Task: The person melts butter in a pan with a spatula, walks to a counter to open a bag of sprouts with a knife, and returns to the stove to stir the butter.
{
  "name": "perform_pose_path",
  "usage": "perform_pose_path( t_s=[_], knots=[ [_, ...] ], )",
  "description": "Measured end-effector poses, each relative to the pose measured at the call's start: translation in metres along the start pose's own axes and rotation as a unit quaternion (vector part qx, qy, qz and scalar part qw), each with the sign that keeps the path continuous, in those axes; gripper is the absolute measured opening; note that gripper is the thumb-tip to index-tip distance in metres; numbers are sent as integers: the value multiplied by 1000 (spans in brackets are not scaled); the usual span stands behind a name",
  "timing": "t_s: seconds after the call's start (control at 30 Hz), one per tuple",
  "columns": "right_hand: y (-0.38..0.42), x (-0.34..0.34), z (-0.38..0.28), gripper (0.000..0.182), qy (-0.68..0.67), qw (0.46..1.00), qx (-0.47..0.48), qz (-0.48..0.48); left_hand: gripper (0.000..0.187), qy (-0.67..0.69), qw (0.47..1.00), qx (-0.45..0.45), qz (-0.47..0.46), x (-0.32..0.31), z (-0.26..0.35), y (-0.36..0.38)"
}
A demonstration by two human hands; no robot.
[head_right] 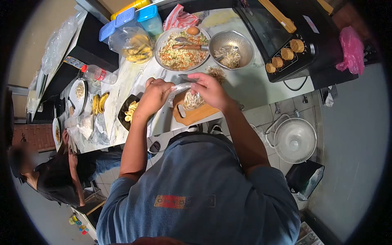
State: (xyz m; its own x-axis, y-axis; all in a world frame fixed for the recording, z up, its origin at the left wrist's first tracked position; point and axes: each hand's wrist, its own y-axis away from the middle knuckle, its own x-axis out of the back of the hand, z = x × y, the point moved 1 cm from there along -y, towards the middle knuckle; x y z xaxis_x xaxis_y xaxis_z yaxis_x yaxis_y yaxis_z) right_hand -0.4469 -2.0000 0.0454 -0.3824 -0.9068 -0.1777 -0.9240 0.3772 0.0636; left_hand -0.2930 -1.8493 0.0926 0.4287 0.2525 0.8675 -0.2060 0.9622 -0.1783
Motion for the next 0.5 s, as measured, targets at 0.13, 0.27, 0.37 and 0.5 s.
perform_pose_path(
  t_s=[0.13, 0.27, 0.37, 0.5],
  knots=[
    [-2, -2, 9, 30, -49, 992, -58, 102, 10, -21, 1000, 12, -16, -24, 4, 6],
    [-3, 0, 20, 33, -131, 973, -92, 169, 14, 33, 998, 45, 23, -41, 7, 9],
    [-4, -5, 19, 33, -152, 963, -97, 201, 12, 63, 997, 52, -15, -38, 14, 11],
    [-4, -8, 34, 35, -79, 975, -66, 197, 10, 200, 967, 140, -68, -37, 16, 12]
  ],
)
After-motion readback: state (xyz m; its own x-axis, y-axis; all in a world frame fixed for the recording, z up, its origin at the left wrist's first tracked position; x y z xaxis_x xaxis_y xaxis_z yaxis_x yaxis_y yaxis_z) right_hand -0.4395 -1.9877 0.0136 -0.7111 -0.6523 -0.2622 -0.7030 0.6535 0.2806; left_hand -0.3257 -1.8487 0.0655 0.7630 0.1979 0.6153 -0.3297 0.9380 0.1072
